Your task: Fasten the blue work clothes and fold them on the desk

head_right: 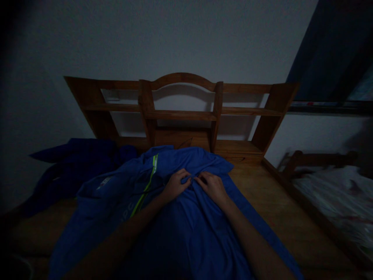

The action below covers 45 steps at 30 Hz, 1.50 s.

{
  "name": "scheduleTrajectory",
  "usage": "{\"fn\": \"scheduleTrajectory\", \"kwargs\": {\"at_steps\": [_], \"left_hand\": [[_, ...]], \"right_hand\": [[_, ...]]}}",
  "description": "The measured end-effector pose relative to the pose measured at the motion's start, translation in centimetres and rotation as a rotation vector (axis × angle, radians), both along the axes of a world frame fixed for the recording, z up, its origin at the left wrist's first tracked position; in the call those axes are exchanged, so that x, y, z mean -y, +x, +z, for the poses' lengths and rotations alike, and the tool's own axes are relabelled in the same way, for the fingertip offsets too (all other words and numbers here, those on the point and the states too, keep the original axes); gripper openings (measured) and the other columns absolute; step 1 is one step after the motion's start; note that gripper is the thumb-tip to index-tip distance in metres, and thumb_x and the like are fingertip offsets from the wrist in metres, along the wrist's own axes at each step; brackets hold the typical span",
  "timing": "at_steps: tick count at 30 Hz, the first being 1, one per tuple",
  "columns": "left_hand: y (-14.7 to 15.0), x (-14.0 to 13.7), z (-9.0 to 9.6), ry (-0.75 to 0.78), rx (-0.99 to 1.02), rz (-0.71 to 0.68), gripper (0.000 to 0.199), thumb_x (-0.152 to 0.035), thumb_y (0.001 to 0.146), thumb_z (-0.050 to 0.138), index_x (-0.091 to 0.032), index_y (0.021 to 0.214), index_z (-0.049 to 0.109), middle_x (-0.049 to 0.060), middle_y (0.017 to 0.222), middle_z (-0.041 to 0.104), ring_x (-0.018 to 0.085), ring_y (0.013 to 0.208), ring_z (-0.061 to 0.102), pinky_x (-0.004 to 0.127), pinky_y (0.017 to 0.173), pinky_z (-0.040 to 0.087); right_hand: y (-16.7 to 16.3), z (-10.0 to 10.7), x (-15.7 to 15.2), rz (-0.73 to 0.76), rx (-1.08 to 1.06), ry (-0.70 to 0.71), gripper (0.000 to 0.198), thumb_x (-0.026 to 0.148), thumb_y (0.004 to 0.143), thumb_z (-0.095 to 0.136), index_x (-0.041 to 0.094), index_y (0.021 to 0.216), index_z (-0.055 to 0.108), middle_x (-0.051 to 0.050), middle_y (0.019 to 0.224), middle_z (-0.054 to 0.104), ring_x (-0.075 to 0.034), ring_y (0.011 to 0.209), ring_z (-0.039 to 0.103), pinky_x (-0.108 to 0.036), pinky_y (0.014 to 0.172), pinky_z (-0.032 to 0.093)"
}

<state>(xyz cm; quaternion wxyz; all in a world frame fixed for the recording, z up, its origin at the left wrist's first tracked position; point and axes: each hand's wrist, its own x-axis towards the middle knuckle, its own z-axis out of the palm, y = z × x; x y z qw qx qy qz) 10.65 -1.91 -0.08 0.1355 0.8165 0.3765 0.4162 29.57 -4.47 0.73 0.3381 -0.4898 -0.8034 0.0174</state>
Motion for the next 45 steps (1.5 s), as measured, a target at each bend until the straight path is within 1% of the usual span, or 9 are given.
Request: {"fn": "scheduleTrajectory", "kwargs": {"at_steps": [5, 11, 14, 18, 21, 26, 31, 35, 45], "left_hand": [[-0.2, -0.1, 0.4, 0.012, 0.061, 0.071, 0.018, -0.019, 0.086, 0.044, -0.021, 0.093, 0.060, 0.003, 0.092, 0.058, 0.015, 0.089, 0.056, 0.029, 0.084, 0.044], [-1.6, -0.9, 0.9, 0.032, 0.287, 0.368, 0.016, -0.015, 0.085, 0.040, -0.020, 0.092, 0.054, 0.004, 0.093, 0.058, 0.018, 0.092, 0.055, 0.033, 0.086, 0.042], [-2.2, -1.3, 0.5, -0.022, 0.335, 0.426, 0.014, -0.016, 0.084, 0.041, -0.021, 0.091, 0.052, 0.004, 0.093, 0.059, 0.019, 0.092, 0.056, 0.034, 0.084, 0.043], [-2.1, -1.5, -0.2, -0.118, 0.298, 0.442, 0.014, -0.021, 0.086, 0.039, -0.021, 0.092, 0.051, 0.004, 0.092, 0.059, 0.019, 0.089, 0.057, 0.035, 0.081, 0.043], [-1.6, -1.4, -0.6, -0.119, 0.217, 0.412, 0.013, -0.024, 0.087, 0.040, -0.021, 0.095, 0.050, 0.005, 0.094, 0.059, 0.019, 0.090, 0.057, 0.035, 0.082, 0.043], [-0.7, -0.4, 0.1, 0.055, 0.032, 0.322, 0.026, -0.032, 0.084, 0.052, -0.019, 0.107, 0.050, 0.009, 0.106, 0.056, 0.022, 0.102, 0.052, 0.037, 0.089, 0.041], [-0.6, 0.7, 1.9, 0.182, -0.141, 0.053, 0.032, -0.031, 0.084, 0.056, -0.024, 0.115, 0.053, 0.004, 0.114, 0.058, 0.020, 0.110, 0.048, 0.039, 0.097, 0.035], [-0.5, 1.0, 2.0, 0.252, -0.197, -0.099, 0.026, -0.032, 0.083, 0.057, -0.025, 0.108, 0.058, 0.001, 0.107, 0.063, 0.018, 0.110, 0.049, 0.044, 0.107, 0.023], [-0.2, 1.2, 0.9, 0.181, -0.108, -0.181, 0.024, -0.023, 0.091, 0.042, -0.018, 0.109, 0.057, 0.005, 0.099, 0.062, 0.015, 0.095, 0.057, 0.029, 0.086, 0.046]], "right_hand": [[0.0, 0.3, -0.1, 0.018, -0.003, 0.014, 0.016, 0.033, 0.088, 0.050, 0.021, 0.093, 0.060, -0.003, 0.088, 0.060, -0.015, 0.080, 0.058, -0.026, 0.073, 0.046], [1.5, 2.9, 0.5, 0.067, -0.031, 0.085, 0.031, 0.038, 0.080, 0.060, 0.023, 0.108, 0.059, -0.006, 0.106, 0.058, -0.021, 0.102, 0.052, -0.033, 0.089, 0.042], [3.0, 3.6, 0.7, -0.060, -0.118, 0.022, 0.031, 0.046, 0.087, 0.048, 0.019, 0.089, 0.062, -0.004, 0.085, 0.063, -0.017, 0.080, 0.058, -0.027, 0.073, 0.044], [4.4, 3.0, 0.1, -0.283, -0.115, -0.200, 0.057, 0.058, 0.087, 0.036, 0.017, 0.056, 0.059, -0.003, 0.052, 0.055, -0.016, 0.052, 0.054, -0.025, 0.052, 0.037], [4.3, 2.3, -0.5, -0.289, -0.186, -0.319, 0.063, 0.063, 0.085, 0.035, 0.016, 0.050, 0.058, -0.004, 0.048, 0.054, -0.015, 0.050, 0.054, -0.025, 0.050, 0.036], [2.8, 2.1, -0.3, -0.088, -0.345, -0.452, 0.058, 0.062, 0.084, 0.039, 0.014, 0.055, 0.056, 0.001, 0.050, 0.048, -0.010, 0.048, 0.044, -0.021, 0.046, 0.029], [2.3, 2.6, 0.1, 0.156, -0.441, -0.517, 0.038, 0.052, 0.078, 0.057, 0.015, 0.071, 0.057, 0.003, 0.064, 0.050, -0.008, 0.058, 0.044, -0.019, 0.052, 0.031], [2.4, 2.4, 0.0, 0.165, -0.514, -0.571, 0.037, 0.049, 0.075, 0.061, 0.015, 0.065, 0.053, 0.004, 0.057, 0.046, -0.007, 0.053, 0.040, -0.020, 0.049, 0.027], [2.4, 3.4, 0.7, 0.278, -0.673, -0.718, 0.031, 0.045, 0.073, 0.065, 0.016, 0.078, 0.055, 0.004, 0.065, 0.050, -0.008, 0.058, 0.045, -0.020, 0.054, 0.030]]}}
